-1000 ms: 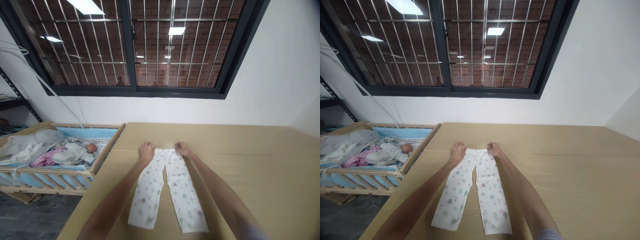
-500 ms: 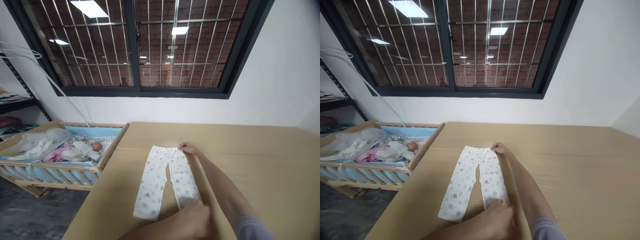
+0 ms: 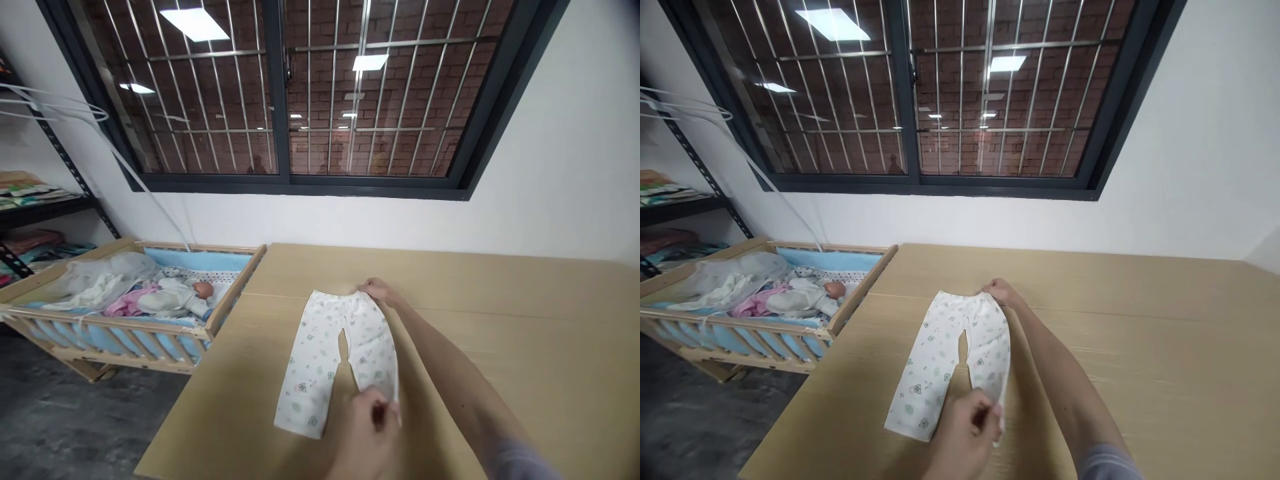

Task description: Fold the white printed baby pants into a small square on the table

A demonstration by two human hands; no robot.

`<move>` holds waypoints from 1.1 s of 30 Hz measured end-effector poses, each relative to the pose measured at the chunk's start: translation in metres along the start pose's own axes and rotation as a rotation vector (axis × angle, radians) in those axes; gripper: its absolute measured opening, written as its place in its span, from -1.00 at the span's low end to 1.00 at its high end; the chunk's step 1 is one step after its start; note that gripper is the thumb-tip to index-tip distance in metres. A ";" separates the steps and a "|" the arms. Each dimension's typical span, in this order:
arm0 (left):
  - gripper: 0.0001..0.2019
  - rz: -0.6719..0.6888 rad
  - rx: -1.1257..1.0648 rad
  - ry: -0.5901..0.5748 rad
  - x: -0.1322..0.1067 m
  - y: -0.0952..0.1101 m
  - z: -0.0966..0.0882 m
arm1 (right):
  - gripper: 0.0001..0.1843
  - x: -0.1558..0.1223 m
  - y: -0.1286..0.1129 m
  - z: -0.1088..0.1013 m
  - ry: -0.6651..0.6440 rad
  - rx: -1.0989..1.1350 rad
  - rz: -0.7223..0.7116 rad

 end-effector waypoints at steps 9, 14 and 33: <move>-0.49 -0.287 0.087 0.626 -0.060 -0.087 -0.118 | -0.75 0.010 -0.082 0.094 0.068 -0.069 0.032; -0.69 -0.332 0.689 0.650 -0.073 -0.120 -0.134 | -0.75 -0.005 -0.101 0.146 0.064 -0.130 0.067; -0.54 0.654 1.256 0.690 -0.098 -0.134 -0.068 | -0.28 -0.264 -0.114 0.127 -0.720 -0.129 -0.966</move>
Point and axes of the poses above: each hand's wrist, its own x-axis towards the middle knuckle, its own z-axis out of the palm, y = z × x, the point moved 3 cm from there along x, towards the middle knuckle, and after that the axes turned 8 degrees about y, right-handed, at the moved point
